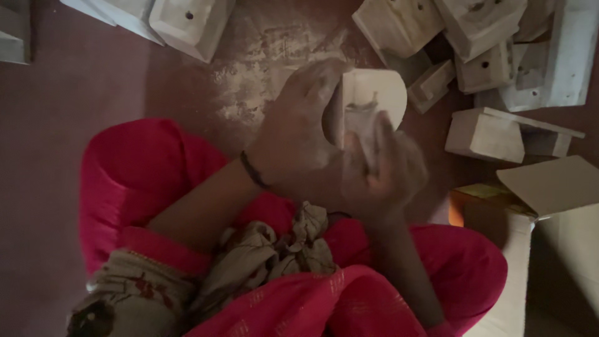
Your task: The person sits on the floor surrounded by small white plaster-like blocks and smooths them one at a time, holding a block in one hand and rubbing its surfaces with a small abrasive piece in the other, turning the block to work different sides before setting it aside.
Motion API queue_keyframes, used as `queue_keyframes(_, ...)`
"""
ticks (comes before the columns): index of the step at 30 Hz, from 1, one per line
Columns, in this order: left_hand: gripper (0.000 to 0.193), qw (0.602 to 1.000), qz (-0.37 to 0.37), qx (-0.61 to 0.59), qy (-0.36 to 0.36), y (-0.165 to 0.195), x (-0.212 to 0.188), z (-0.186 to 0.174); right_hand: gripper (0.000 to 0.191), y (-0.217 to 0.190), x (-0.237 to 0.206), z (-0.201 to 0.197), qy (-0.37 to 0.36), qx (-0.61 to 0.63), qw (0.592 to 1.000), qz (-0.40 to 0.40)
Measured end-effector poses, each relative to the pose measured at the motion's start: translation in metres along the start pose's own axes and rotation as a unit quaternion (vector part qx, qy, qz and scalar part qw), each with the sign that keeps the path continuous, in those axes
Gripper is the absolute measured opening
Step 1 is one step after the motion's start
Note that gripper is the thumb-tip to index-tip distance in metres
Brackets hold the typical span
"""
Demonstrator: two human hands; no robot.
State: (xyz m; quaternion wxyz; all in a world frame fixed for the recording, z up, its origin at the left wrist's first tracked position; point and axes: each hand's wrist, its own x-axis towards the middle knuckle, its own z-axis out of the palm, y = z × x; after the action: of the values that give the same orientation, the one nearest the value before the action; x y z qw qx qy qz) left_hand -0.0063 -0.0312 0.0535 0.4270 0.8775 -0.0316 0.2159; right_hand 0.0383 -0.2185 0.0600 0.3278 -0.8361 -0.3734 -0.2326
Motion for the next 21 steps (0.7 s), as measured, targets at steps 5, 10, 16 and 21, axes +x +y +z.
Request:
queue_keyframes(5,0.098,1.000,0.000,-0.013,0.000,0.003,0.000,0.001,0.029,0.004,-0.001,0.001,0.033,-0.067,0.993,0.086)
queue_keyframes(10,0.075,1.000,-0.019,0.001,-0.006,0.013,-0.001,-0.003,0.036,0.007,-0.004,0.005,0.039,-0.111,0.993,0.020)
queue_keyframes(16,0.090,0.999,-0.007,-0.029,-0.010,0.015,0.002,-0.004,0.032,0.013,-0.006,0.002,0.028,-0.098,0.990,0.096)
queue_keyframes(21,0.086,1.000,-0.019,-0.008,-0.021,0.011,-0.001,-0.002,0.036,0.003,-0.012,0.001,-0.001,-0.031,0.999,0.033)
